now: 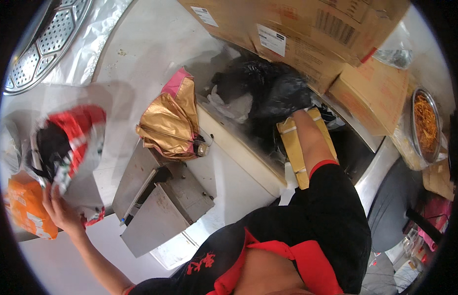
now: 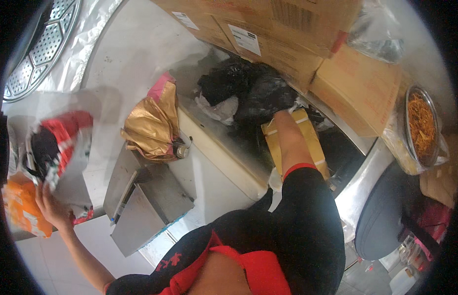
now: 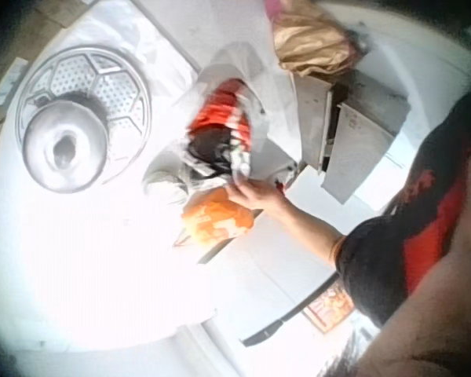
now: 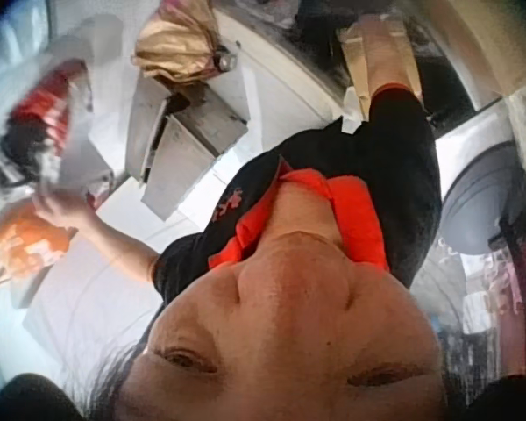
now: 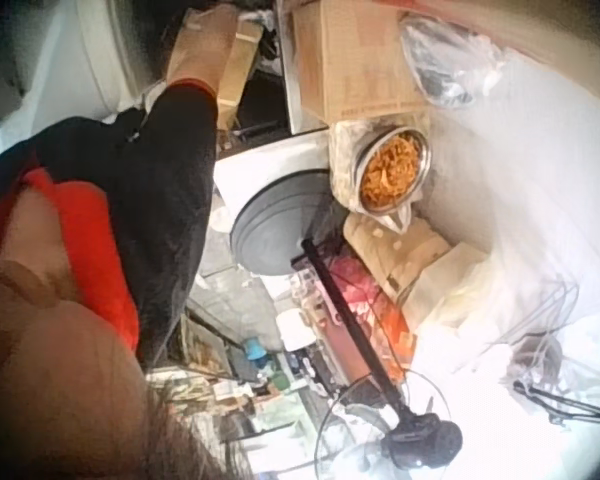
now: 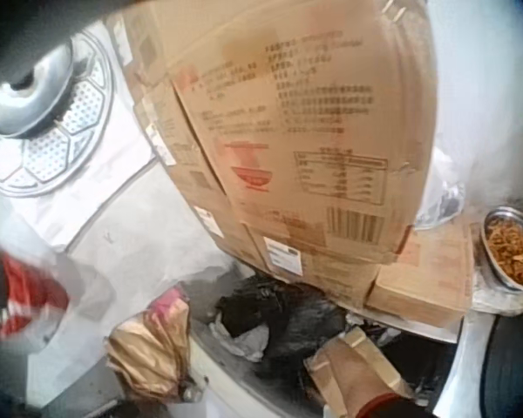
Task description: The person retrieves a rice cooker pot, wipes it with a cloth, scoops rice into it, and washes the rice under running water in a sink.
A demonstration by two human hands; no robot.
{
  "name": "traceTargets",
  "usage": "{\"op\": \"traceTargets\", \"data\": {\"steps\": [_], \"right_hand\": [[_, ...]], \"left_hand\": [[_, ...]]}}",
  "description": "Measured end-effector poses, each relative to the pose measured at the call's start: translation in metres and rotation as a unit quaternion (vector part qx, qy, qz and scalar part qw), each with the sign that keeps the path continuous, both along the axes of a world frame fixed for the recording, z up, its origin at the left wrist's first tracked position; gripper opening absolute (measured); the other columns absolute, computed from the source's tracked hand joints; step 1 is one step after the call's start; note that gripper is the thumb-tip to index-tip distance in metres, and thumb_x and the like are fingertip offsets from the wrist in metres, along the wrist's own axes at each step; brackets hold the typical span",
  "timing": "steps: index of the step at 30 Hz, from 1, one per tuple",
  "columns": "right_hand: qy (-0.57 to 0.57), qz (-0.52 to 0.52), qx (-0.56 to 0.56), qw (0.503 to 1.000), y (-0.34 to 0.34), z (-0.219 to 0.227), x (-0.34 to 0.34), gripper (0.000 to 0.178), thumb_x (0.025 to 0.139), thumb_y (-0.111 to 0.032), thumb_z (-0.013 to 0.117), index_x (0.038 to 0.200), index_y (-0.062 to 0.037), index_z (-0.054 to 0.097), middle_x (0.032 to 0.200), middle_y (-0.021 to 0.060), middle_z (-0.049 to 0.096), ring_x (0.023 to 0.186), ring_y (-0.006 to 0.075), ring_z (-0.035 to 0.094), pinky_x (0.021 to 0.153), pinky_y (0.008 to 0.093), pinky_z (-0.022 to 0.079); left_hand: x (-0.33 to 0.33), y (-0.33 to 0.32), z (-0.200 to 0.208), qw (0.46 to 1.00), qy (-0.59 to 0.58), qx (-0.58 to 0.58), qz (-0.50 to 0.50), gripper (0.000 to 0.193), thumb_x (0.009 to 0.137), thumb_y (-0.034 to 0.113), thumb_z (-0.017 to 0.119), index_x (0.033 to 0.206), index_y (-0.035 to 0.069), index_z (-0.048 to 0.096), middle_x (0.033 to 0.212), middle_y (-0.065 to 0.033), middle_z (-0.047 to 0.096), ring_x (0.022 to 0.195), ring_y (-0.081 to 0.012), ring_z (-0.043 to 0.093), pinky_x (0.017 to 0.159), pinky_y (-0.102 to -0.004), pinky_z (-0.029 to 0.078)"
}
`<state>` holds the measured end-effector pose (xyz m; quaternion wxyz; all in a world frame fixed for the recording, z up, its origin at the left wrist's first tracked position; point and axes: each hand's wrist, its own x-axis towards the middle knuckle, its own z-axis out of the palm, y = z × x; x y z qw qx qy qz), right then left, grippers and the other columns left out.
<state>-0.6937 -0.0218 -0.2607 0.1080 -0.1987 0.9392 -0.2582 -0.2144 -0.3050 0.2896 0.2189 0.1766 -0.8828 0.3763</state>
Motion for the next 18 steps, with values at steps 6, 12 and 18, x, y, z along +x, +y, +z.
{"op": "traceTargets", "data": {"steps": [6,12,18], "right_hand": [[-0.071,-0.109,0.058,0.99,0.027,-0.044,-0.056,0.046,0.077,-0.008,0.05,0.12,0.007,0.045,0.12,0.027,0.047,0.114,0.0372,0.044,0.097,0.042,0.034],[-0.09,-0.117,0.063,0.987,0.014,-0.093,-0.086,0.046,0.077,-0.009,0.051,0.12,0.0072,0.044,0.121,0.0276,0.046,0.115,0.0376,0.043,0.098,0.0418,0.032],[-0.082,-0.117,0.051,0.988,-0.004,-0.121,-0.112,0.047,0.078,-0.009,0.051,0.121,0.0073,0.044,0.121,0.0281,0.045,0.116,0.038,0.041,0.099,0.0416,0.031]], "left_hand": [[0.084,0.016,-0.067,0.978,-0.139,0.128,0.09,0.027,0.075,-0.008,0.05,0.1,0.0,0.057,0.112,-0.018,0.053,0.101,-0.0335,0.051,0.087,-0.04,0.042],[0.125,0.123,-0.104,0.952,-0.111,0.213,0.192,0.026,0.077,0.002,0.057,0.102,0.007,0.059,0.099,-0.0142,0.056,0.092,-0.0327,0.054,0.078,-0.0409,0.045],[0.041,0.186,-0.142,0.93,-0.21,0.243,0.179,0.026,0.071,0.011,0.061,0.096,0.012,0.061,0.091,-0.006,0.059,0.075,-0.0236,0.055,0.066,-0.0389,0.042]]}}
